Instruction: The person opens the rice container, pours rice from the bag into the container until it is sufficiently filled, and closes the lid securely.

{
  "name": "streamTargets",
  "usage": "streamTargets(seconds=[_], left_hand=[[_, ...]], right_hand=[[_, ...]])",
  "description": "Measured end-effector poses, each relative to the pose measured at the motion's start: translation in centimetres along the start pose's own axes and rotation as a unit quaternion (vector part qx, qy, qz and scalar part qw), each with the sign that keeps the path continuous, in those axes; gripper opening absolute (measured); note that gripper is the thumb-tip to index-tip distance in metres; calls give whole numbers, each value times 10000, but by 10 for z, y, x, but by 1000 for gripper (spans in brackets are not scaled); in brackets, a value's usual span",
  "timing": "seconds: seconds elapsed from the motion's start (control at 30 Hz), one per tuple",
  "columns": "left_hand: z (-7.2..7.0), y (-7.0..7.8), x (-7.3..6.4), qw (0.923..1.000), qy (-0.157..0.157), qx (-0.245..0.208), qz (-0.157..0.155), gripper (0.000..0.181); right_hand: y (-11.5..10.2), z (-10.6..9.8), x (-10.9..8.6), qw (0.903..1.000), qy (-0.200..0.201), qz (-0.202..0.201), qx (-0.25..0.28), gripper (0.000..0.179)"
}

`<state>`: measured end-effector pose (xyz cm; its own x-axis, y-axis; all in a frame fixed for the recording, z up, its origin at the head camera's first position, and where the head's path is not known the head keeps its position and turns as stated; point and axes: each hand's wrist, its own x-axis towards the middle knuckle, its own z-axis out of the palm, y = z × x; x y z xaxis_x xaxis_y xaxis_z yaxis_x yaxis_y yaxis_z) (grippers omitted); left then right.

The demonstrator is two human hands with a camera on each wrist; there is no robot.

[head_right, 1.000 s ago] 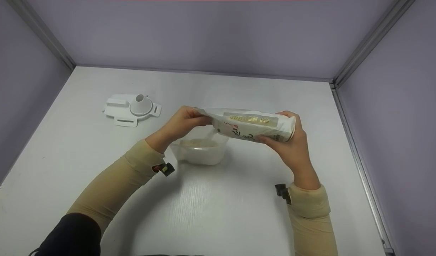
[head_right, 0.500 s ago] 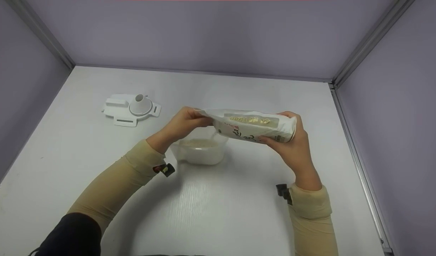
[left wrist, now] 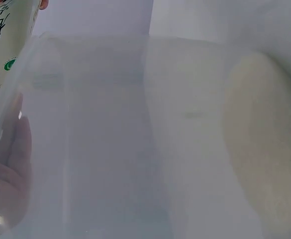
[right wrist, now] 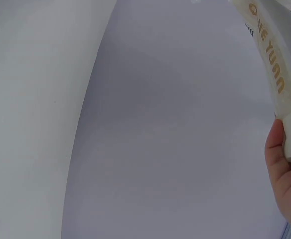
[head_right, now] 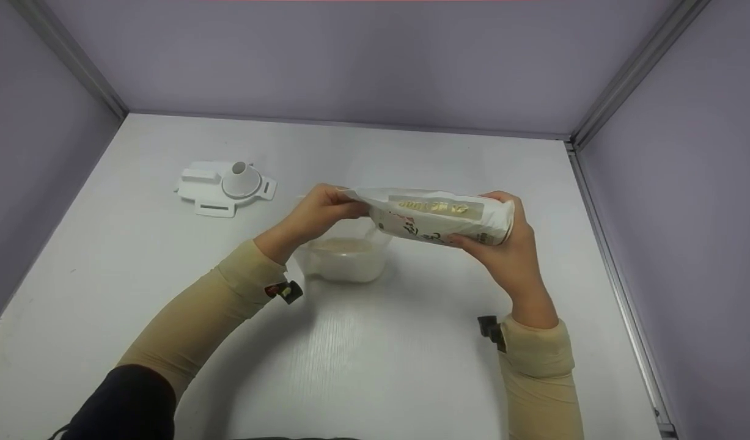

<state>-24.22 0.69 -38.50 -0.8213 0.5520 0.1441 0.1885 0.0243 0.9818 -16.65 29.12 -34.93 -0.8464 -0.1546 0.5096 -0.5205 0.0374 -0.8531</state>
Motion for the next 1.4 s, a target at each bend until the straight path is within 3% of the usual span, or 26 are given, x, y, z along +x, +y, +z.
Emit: streamTargets(seconds=[0.5, 0.87, 1.4], left_hand=[[2, 1, 0, 10000, 2, -55, -2, 25], [-13, 1, -10, 9997, 165, 126, 119, 24], [-36, 1, -27, 9992, 390, 98, -66, 24]], right_hand=[[-1, -4, 1, 9997, -74, -226, -63, 65], [9, 5, 9, 9997, -99, 156, -155, 66], [5, 32, 24, 9991, -372, 52, -193, 66]])
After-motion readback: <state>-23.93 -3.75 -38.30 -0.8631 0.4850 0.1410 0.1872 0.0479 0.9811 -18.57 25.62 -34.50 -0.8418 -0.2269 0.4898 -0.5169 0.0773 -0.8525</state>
